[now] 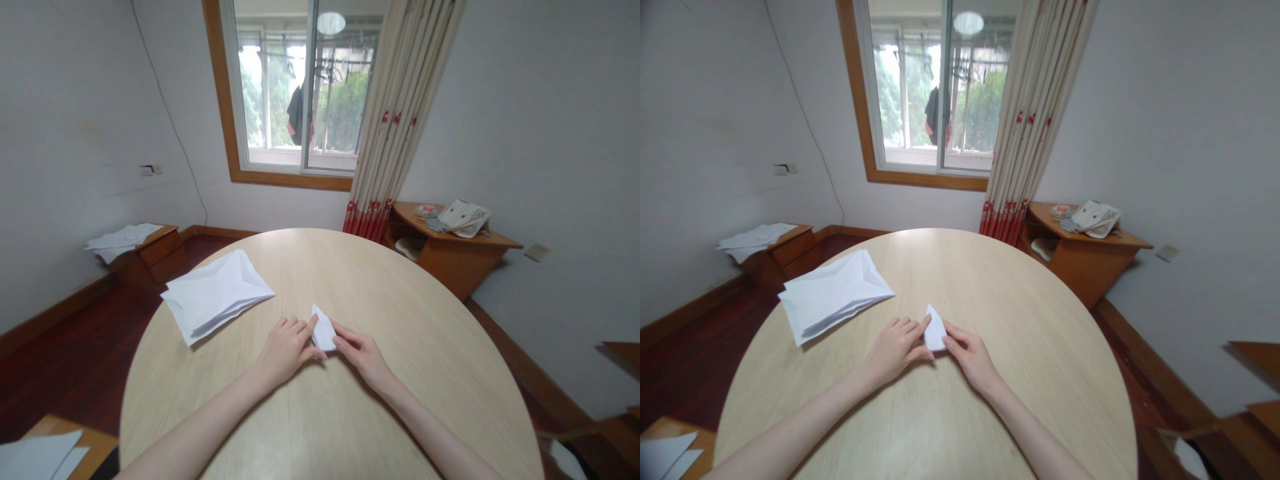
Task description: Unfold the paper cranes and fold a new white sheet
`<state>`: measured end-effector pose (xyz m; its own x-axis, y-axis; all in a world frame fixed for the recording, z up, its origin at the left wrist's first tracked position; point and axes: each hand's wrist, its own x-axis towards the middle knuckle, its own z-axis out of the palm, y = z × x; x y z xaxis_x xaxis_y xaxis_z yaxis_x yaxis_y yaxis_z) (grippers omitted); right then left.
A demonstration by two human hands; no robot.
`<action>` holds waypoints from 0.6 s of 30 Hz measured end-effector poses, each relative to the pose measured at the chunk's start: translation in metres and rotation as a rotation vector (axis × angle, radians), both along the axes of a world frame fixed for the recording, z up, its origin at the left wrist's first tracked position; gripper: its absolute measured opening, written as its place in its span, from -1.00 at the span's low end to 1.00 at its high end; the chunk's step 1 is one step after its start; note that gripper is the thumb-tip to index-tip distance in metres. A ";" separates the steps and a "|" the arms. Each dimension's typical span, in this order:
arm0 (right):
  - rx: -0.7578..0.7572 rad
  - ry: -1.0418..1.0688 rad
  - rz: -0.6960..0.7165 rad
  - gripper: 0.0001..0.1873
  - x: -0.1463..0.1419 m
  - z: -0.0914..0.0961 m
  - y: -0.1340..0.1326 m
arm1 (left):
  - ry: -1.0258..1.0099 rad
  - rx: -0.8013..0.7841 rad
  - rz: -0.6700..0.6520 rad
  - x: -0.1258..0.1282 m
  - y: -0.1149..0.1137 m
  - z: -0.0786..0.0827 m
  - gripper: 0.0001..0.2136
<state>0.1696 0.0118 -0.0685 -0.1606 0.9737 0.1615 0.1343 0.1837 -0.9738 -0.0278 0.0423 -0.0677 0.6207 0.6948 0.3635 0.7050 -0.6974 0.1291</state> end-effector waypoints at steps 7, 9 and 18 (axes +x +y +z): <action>0.074 -0.052 -0.097 -0.45 0.000 -0.006 0.002 | -0.194 -0.102 -0.048 0.000 0.000 -0.004 -0.34; 0.100 -0.079 -0.114 -0.48 0.001 -0.008 0.002 | -0.269 -0.150 -0.058 0.000 0.000 -0.004 -0.36; 0.093 -0.081 -0.182 -0.47 -0.001 -0.015 0.003 | -0.790 -0.562 -0.078 0.008 -0.002 -0.005 -0.42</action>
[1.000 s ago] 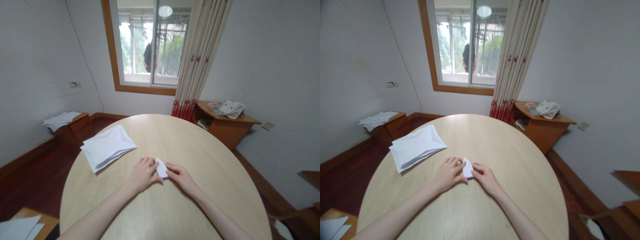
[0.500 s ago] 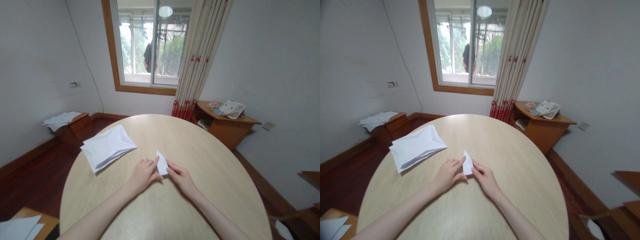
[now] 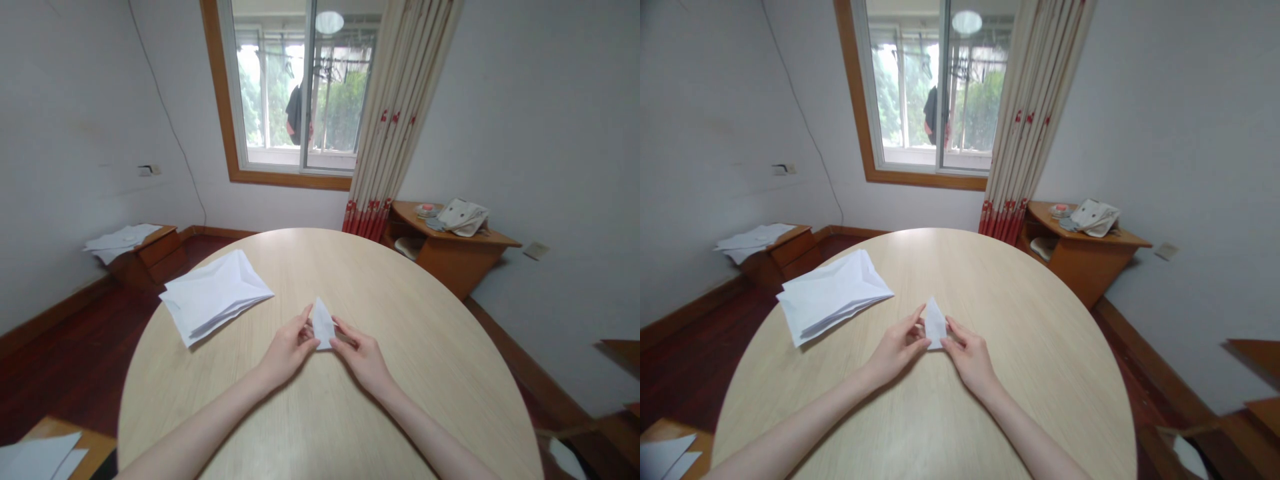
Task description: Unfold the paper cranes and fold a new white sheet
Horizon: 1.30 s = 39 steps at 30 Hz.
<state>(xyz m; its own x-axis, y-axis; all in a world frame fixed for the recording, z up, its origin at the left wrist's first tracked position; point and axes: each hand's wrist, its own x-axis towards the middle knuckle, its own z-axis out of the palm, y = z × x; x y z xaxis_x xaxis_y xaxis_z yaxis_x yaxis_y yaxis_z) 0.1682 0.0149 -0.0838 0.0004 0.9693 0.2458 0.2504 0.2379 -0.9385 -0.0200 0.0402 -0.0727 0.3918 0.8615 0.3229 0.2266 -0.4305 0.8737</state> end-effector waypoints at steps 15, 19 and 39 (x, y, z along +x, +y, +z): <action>0.147 -0.169 0.014 -0.68 0.000 0.006 -0.003 | -0.284 -0.446 -0.025 0.010 -0.006 0.006 -0.79; 0.175 -0.224 -0.017 -0.71 0.000 0.006 -0.004 | -0.244 -0.426 -0.031 0.010 -0.005 0.003 -0.77; 0.163 -0.337 0.067 -0.84 -0.002 0.011 -0.010 | -0.043 0.005 -0.092 0.001 -0.005 0.014 -0.80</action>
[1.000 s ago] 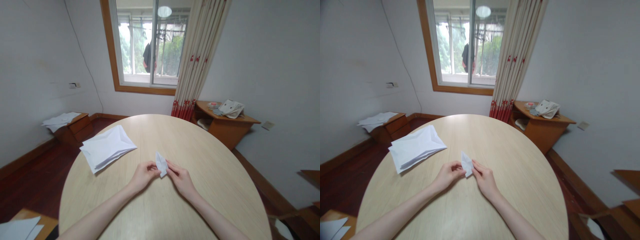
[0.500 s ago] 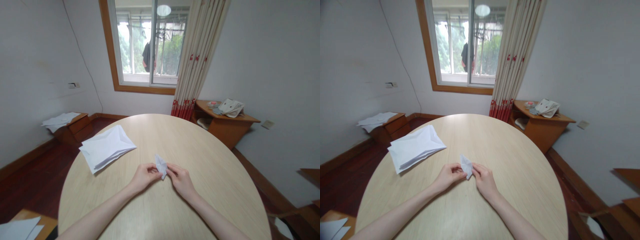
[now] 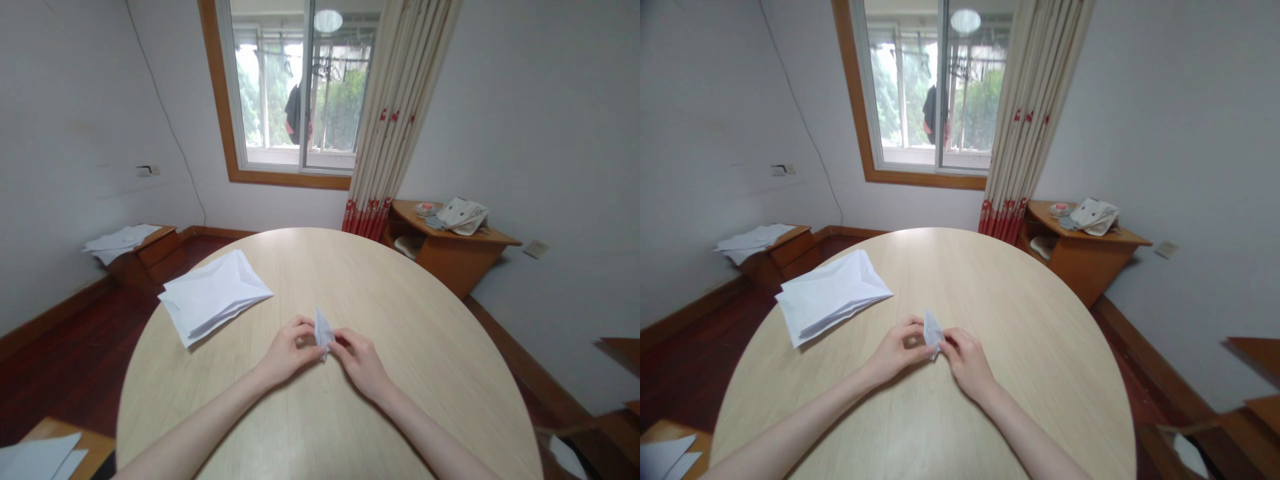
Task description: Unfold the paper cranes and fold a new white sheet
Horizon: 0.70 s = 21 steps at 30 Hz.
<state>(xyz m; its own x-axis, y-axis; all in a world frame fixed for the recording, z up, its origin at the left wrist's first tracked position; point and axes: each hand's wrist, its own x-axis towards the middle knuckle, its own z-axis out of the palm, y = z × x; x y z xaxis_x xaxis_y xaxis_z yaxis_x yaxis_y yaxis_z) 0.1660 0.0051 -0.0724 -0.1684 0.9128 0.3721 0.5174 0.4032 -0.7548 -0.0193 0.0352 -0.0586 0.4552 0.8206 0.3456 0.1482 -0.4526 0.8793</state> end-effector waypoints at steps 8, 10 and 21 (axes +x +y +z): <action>-0.083 0.088 0.192 -0.81 -0.001 0.013 -0.004 | -0.098 -0.170 -0.061 0.001 0.002 -0.002 -0.75; -0.119 0.125 0.227 -0.78 -0.001 0.016 -0.005 | -0.137 -0.215 -0.061 0.001 0.003 -0.004 -0.74; -0.182 0.129 0.072 -0.78 -0.007 0.014 -0.005 | -0.112 -0.111 -0.021 0.001 0.003 -0.004 -0.79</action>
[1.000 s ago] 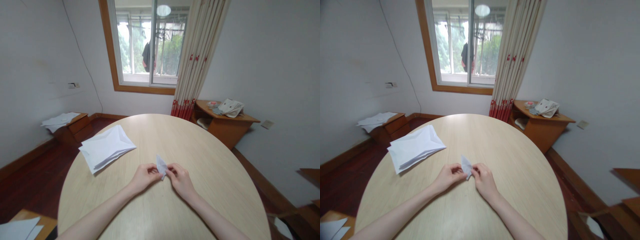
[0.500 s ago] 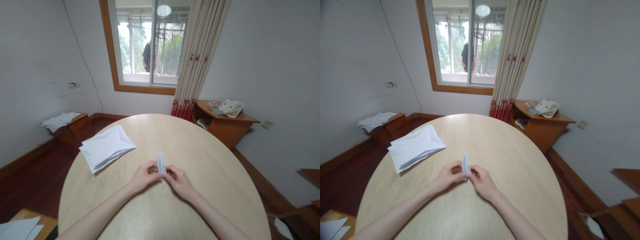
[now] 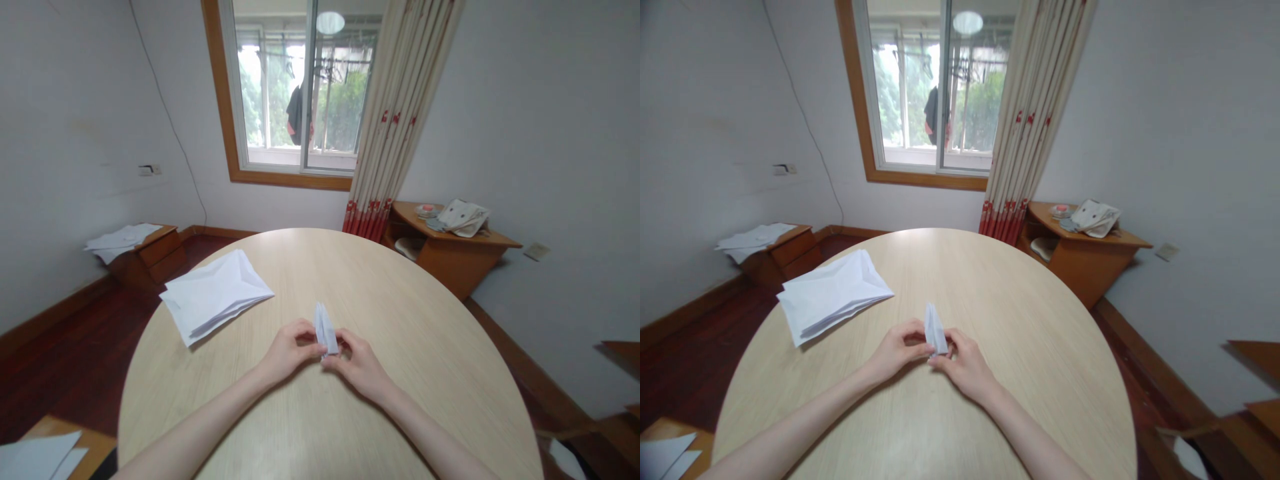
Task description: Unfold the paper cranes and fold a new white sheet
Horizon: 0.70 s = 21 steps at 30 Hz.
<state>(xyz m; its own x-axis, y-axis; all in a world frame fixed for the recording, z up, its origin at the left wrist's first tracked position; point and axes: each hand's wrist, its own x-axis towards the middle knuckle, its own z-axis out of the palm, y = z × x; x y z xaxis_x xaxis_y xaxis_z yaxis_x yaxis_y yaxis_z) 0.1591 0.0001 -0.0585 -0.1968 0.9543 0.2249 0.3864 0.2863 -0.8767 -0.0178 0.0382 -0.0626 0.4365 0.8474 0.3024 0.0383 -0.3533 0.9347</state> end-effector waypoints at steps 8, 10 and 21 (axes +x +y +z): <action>0.016 0.015 0.018 -0.80 0.002 -0.001 0.001 | 0.029 0.023 0.049 -0.001 0.000 0.002 -0.87; 0.023 0.033 0.027 -0.79 0.002 -0.001 0.001 | 0.018 -0.023 0.058 -0.001 0.000 0.002 -0.87; 0.036 0.106 -0.003 -0.80 0.002 -0.005 0.003 | -0.174 -0.206 0.055 0.001 0.003 -0.006 -0.53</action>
